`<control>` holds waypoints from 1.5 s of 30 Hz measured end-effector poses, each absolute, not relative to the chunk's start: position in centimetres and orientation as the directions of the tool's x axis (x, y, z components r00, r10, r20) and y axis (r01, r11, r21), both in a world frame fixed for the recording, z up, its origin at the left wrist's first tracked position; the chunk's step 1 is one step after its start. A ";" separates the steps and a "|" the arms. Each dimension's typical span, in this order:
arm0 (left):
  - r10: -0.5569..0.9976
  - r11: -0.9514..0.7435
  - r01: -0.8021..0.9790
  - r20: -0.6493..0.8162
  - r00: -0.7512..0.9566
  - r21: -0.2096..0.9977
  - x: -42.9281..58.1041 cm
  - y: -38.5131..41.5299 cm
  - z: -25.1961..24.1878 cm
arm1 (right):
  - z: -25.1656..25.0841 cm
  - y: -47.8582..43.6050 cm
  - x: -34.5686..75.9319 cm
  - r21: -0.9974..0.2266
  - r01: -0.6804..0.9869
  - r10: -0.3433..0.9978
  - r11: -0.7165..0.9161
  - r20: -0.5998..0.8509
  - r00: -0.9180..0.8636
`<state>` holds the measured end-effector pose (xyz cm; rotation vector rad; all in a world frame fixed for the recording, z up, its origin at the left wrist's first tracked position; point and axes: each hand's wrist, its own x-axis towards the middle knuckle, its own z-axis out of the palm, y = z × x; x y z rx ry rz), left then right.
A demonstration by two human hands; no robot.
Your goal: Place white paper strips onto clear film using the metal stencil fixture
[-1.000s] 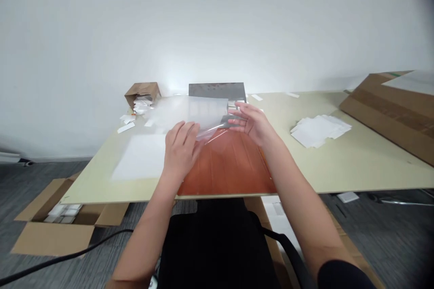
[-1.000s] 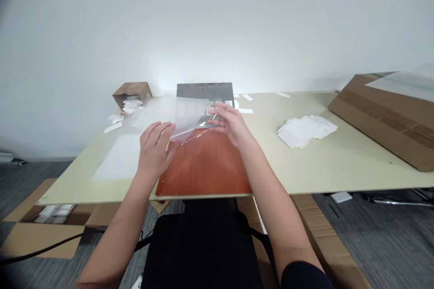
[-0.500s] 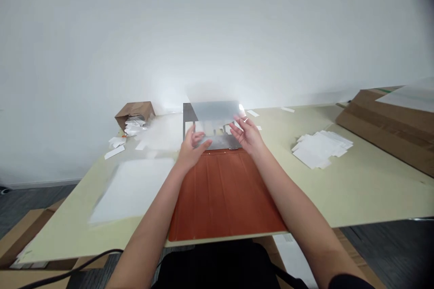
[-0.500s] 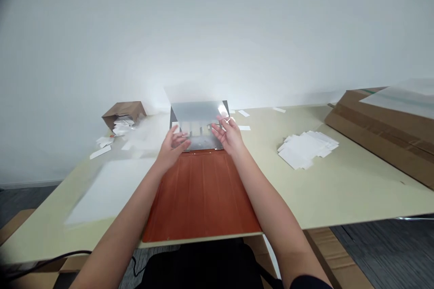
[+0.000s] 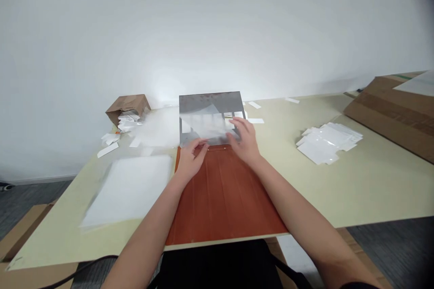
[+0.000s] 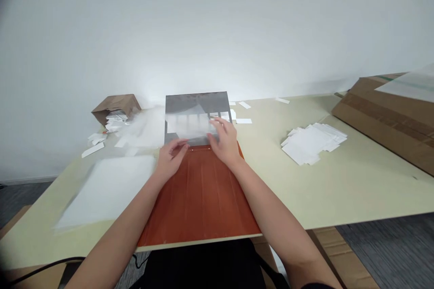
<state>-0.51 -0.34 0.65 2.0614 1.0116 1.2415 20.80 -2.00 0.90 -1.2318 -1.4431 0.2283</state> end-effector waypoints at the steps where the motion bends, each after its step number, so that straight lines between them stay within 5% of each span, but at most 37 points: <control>1: 0.791 -0.610 0.346 0.521 0.321 0.713 -0.5 -0.5 0.6 | 1.2 -2.5 20.3 -0.672 0.576 0.759 0.465 0.638 0.132; 9: 0.625 -0.778 0.458 0.605 0.493 0.430 -0.6 -1.6 0.6 | 1.9 -4.8 17.7 -0.178 0.817 0.619 0.548 0.744 -0.252; 17: 0.493 -0.848 0.477 0.675 0.548 0.232 -0.6 -1.5 0.3 | 2.3 -4.8 18.4 0.022 0.842 0.481 0.539 0.812 -0.329; 24: 0.415 -0.878 0.456 0.704 0.577 0.145 -0.8 -1.1 -0.4 | 3.3 -4.9 18.5 0.309 0.808 0.189 0.501 0.872 -0.451; 32: 0.406 -0.883 0.448 0.708 0.577 0.141 -1.0 -0.7 -1.3 | 3.5 -5.0 18.5 0.352 0.806 0.161 0.476 0.866 -0.473; 45: 0.344 -0.897 0.432 0.756 0.556 0.091 -0.5 -1.4 -0.5 | 3.1 -5.1 18.2 0.236 0.827 0.304 0.510 0.850 -0.430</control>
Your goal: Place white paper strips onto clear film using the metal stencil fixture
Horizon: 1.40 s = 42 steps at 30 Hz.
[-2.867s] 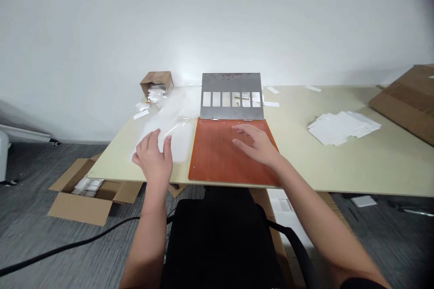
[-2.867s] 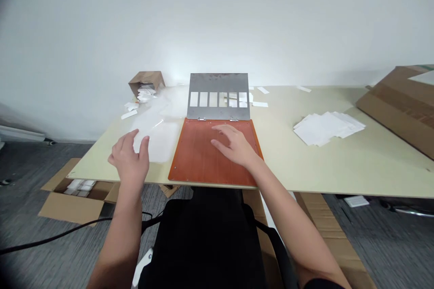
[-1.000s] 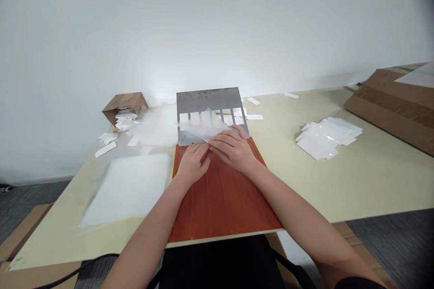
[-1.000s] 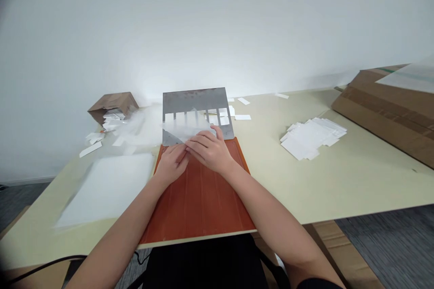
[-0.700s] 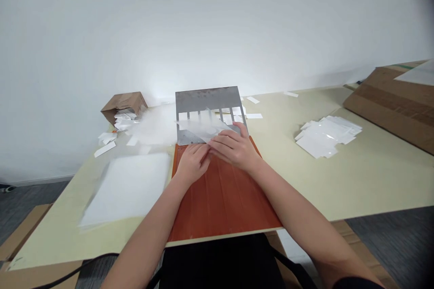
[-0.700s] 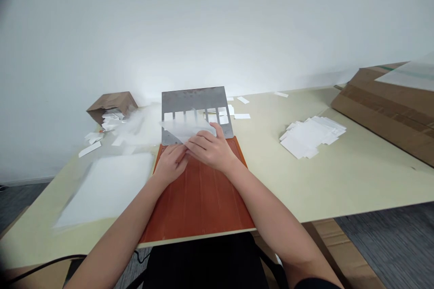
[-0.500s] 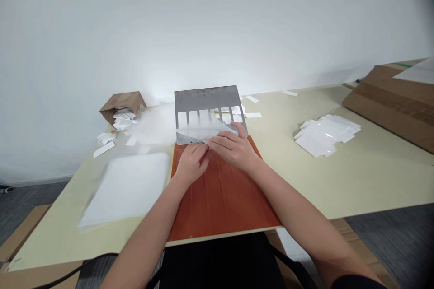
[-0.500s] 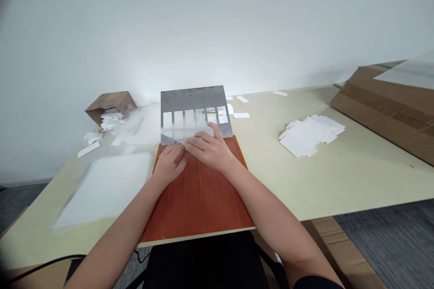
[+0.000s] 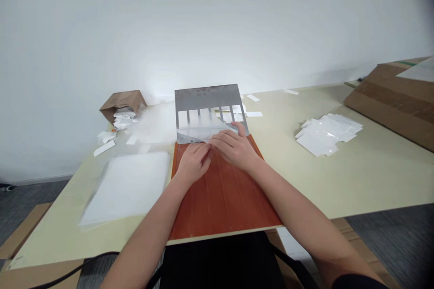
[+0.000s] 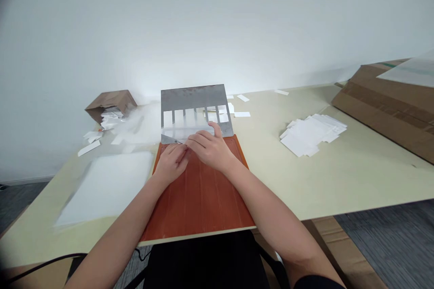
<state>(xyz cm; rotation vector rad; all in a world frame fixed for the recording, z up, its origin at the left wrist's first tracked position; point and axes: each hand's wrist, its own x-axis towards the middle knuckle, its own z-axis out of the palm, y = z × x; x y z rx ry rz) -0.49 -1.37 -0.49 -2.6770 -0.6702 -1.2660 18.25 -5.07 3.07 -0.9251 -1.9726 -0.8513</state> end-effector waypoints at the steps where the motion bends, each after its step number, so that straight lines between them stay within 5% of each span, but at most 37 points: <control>1: 0.335 -0.900 0.428 0.759 0.559 0.083 -0.4 -1.4 -0.4 | 3.1 -5.1 18.3 0.217 0.831 0.325 0.512 0.847 -0.421; 7: 0.320 -0.902 0.428 0.763 0.562 0.063 -0.4 -1.5 -0.1 | 3.2 -5.4 18.5 0.178 0.808 0.314 0.562 0.857 -0.407; 13: 0.334 -0.900 0.431 0.742 0.582 0.067 -0.9 -1.0 -1.0 | 3.5 -5.4 18.0 0.359 0.830 0.123 0.426 0.886 -0.446; 21: 0.316 -0.905 0.421 0.752 0.578 0.057 -0.9 -1.2 -1.1 | 4.0 -5.8 17.1 0.430 0.841 0.022 0.328 0.887 -0.462; 28: 0.278 -0.910 0.414 0.779 0.562 0.026 -0.3 -2.0 0.0 | 4.0 -5.9 17.2 0.405 0.857 0.082 0.319 0.889 -0.451; 36: 0.261 -0.911 0.412 0.793 0.551 0.014 0.0 -2.4 0.6 | 3.9 -5.9 17.4 0.224 0.882 0.216 0.414 0.917 -0.335; 42: 0.264 -0.907 0.421 0.781 0.566 0.002 -0.2 -2.1 0.3 | 4.2 -5.9 17.9 0.330 0.852 0.126 0.406 0.903 -0.410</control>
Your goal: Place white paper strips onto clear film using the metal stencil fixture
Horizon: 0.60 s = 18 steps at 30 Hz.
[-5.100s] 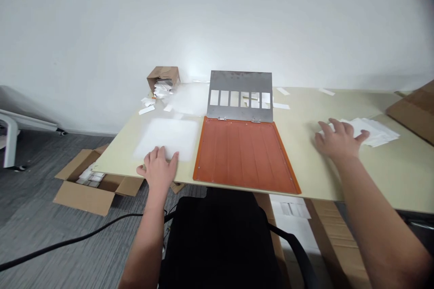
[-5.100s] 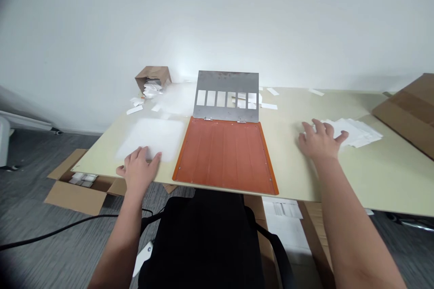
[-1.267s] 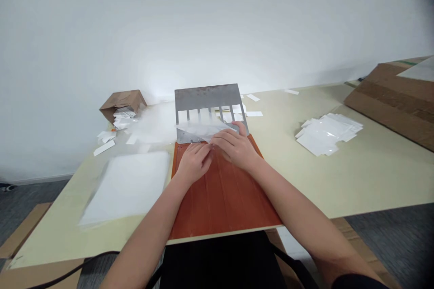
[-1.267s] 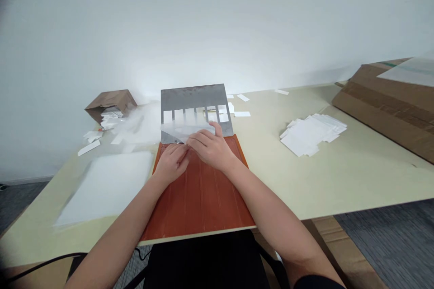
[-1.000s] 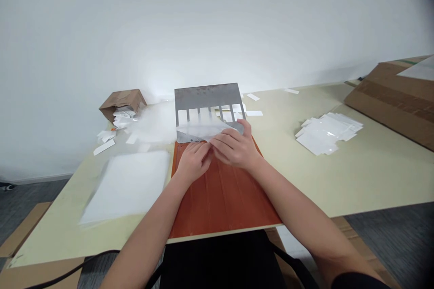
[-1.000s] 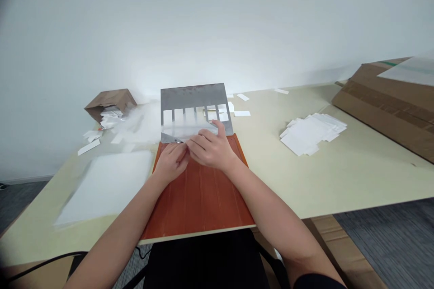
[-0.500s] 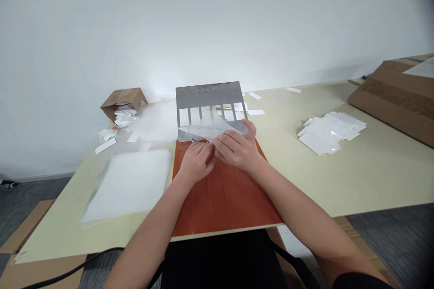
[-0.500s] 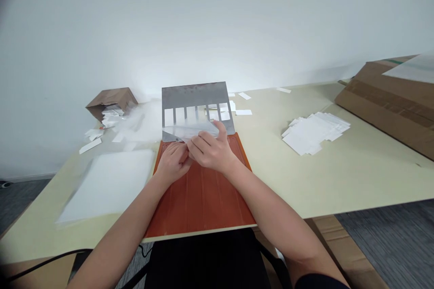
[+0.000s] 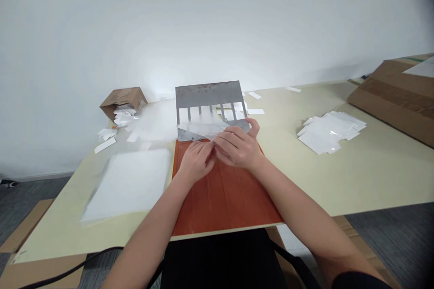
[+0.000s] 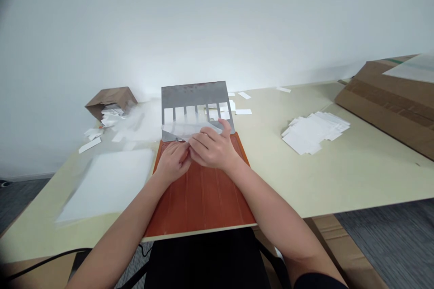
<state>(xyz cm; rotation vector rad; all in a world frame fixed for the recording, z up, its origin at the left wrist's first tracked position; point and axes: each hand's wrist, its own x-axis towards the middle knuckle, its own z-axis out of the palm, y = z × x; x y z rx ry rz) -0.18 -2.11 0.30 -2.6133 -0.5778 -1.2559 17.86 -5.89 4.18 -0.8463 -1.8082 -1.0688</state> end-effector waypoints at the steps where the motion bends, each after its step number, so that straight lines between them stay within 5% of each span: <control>1: 0.263 -0.907 0.421 0.777 0.571 -0.002 -0.2 -2.0 0.3 | 4.2 -5.9 17.8 0.360 0.852 0.097 0.381 0.900 -0.424; 8: 0.258 -0.905 0.425 0.767 0.588 -0.022 -0.3 -2.0 0.2 | 4.1 -5.9 17.4 0.449 0.839 -0.024 0.309 0.885 -0.465; 18: 0.257 -0.904 0.427 0.769 0.585 -0.023 -0.1 -2.2 0.1 | 4.2 -5.9 17.5 0.388 0.864 0.042 0.322 0.905 -0.422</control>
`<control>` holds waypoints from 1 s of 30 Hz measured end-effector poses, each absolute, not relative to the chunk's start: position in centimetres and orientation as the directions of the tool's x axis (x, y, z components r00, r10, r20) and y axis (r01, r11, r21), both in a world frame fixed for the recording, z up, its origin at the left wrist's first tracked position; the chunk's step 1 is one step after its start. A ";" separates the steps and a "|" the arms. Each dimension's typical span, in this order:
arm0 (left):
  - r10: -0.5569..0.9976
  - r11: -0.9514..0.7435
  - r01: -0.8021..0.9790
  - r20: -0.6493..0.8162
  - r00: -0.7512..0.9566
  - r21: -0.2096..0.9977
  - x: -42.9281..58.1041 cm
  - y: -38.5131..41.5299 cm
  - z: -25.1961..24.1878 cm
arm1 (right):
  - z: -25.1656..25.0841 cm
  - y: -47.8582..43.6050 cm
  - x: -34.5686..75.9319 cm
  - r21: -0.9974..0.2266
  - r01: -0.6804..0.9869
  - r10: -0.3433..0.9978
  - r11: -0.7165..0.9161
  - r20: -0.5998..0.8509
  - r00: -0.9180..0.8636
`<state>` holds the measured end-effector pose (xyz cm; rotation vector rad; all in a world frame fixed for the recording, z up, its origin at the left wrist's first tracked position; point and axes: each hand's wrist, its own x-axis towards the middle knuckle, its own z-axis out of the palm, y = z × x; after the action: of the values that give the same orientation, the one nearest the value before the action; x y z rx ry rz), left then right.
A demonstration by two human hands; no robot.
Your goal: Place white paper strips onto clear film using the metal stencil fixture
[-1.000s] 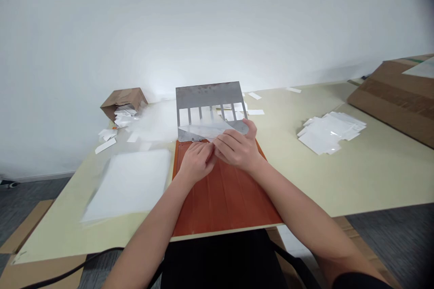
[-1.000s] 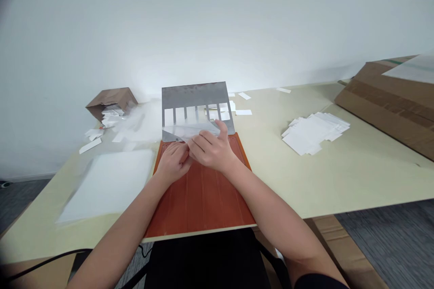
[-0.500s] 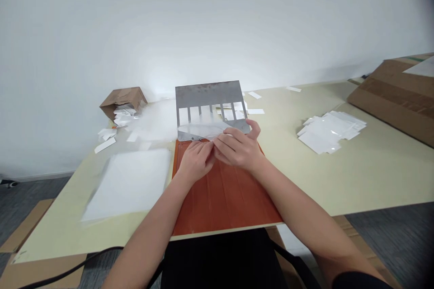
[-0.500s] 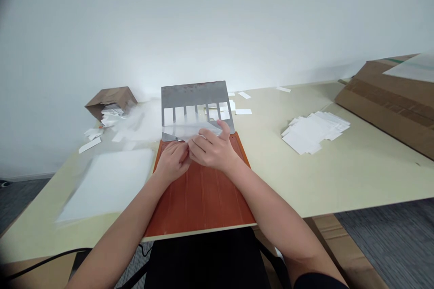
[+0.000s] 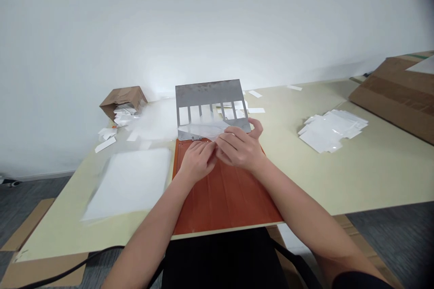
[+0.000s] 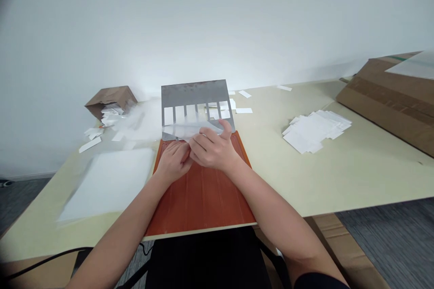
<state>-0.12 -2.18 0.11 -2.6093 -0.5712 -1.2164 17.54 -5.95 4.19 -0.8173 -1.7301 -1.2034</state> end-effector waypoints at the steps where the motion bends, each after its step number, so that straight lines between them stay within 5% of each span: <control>1: 0.260 -0.903 0.430 0.771 0.582 -0.020 -0.1 -2.2 0.1 | 4.2 -6.0 17.6 0.378 0.862 0.057 0.338 0.906 -0.419; 12: 0.237 -0.895 0.443 0.785 0.573 -0.053 0.0 -2.3 0.5 | 4.3 -6.0 17.5 0.458 0.829 0.000 0.322 0.875 -0.484; 30: 0.196 -0.914 0.403 0.818 0.541 -0.047 0.2 -2.6 0.9 | 4.4 -6.0 18.0 0.407 0.829 0.058 0.384 0.885 -0.461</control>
<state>0.21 -2.59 0.91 -2.5493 -0.5042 -1.3093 17.98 -5.98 4.36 -0.7730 -1.8056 -1.1577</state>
